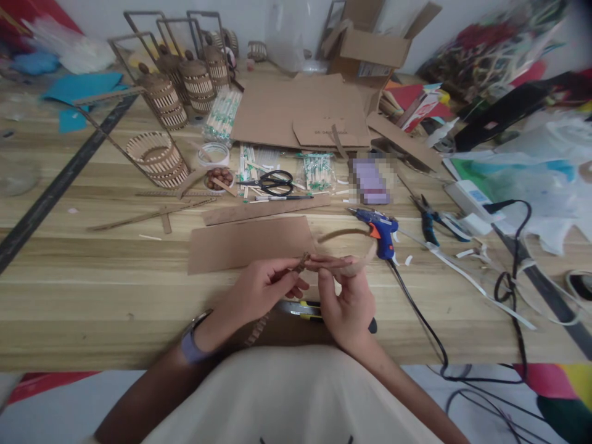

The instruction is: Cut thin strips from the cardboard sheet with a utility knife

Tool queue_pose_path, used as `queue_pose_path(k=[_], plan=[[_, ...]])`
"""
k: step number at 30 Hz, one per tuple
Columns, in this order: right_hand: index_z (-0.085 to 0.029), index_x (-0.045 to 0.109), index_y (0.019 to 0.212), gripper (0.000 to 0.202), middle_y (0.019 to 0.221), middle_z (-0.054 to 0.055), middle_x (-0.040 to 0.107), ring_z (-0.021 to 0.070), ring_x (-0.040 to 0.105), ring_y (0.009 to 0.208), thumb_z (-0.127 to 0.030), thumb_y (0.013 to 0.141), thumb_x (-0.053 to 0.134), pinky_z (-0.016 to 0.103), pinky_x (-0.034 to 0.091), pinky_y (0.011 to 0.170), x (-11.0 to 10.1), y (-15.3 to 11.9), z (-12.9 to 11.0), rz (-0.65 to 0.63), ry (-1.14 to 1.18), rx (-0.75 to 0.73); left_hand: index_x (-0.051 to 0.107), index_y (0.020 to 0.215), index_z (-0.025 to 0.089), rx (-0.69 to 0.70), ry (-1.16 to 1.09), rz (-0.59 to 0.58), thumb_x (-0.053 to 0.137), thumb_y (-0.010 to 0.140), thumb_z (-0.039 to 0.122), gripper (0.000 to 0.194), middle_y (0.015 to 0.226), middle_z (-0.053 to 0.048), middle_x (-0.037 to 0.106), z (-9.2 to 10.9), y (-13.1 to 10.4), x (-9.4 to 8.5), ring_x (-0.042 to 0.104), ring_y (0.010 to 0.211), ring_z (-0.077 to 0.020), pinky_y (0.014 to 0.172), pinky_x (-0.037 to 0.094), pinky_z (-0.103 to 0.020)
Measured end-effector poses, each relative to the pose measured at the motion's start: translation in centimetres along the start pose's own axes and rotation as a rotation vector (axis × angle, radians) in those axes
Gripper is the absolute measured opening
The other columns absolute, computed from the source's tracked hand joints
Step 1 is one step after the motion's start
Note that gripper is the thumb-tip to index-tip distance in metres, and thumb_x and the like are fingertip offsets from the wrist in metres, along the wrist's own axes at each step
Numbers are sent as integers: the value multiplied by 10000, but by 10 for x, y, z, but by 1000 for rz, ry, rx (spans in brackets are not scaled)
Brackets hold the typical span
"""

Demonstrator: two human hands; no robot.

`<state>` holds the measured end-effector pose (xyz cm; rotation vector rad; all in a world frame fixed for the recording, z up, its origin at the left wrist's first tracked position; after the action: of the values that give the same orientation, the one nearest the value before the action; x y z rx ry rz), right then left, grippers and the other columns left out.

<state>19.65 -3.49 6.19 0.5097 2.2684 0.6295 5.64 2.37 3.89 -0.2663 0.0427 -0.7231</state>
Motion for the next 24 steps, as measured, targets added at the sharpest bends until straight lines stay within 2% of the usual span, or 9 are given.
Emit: queue_pose_path(k=[5,8,12,17,20,24], plan=[[-276,619,1055,144,1009,41,788,239,742,976,-182,957,572,433,472,888,3,0,-4,-31,-39,-107,727,1157,168,85,88,26,561,984,425,351,981,-56,771,4,4,-2,722,863,-175,763,557,-257],[-276,596,1075,159,1059,38,790,234,737,1004,-190,943,621,420,431,908,4,0,-7,-17,-84,-178,733,1135,173,103,161,57,529,1004,420,347,932,-39,766,8,4,-2,712,835,-166,735,539,-240],[-280,576,1031,175,1042,20,794,212,745,969,-129,944,594,406,422,917,4,0,-8,12,-102,-182,722,1145,166,115,139,52,528,1006,383,322,910,-34,764,10,1,4,722,821,-163,730,551,-234],[-276,559,970,131,962,21,790,221,750,921,-146,948,568,428,484,903,3,-3,-3,38,-4,-57,726,1120,169,89,82,21,536,1001,374,304,889,-35,763,5,-1,4,734,808,-162,736,575,-244],[-265,588,949,74,931,36,779,219,746,903,-203,971,555,392,549,816,1,-1,7,32,161,116,727,1071,154,59,73,16,551,981,394,311,879,-53,770,2,1,1,740,781,-168,715,583,-254],[-253,605,883,117,805,4,755,181,720,742,-274,987,557,318,568,684,1,8,28,9,417,342,718,978,148,33,54,-54,572,954,417,306,897,-76,784,1,3,0,747,778,-173,720,589,-264]])
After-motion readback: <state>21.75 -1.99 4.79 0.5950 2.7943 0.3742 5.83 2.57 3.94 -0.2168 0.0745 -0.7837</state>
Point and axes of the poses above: each hand's wrist, its own y-axis towards the middle knuckle, its own x-axis out of the palm, z = x × y, the point moved 5 cm from there along y, towards the middle knuckle
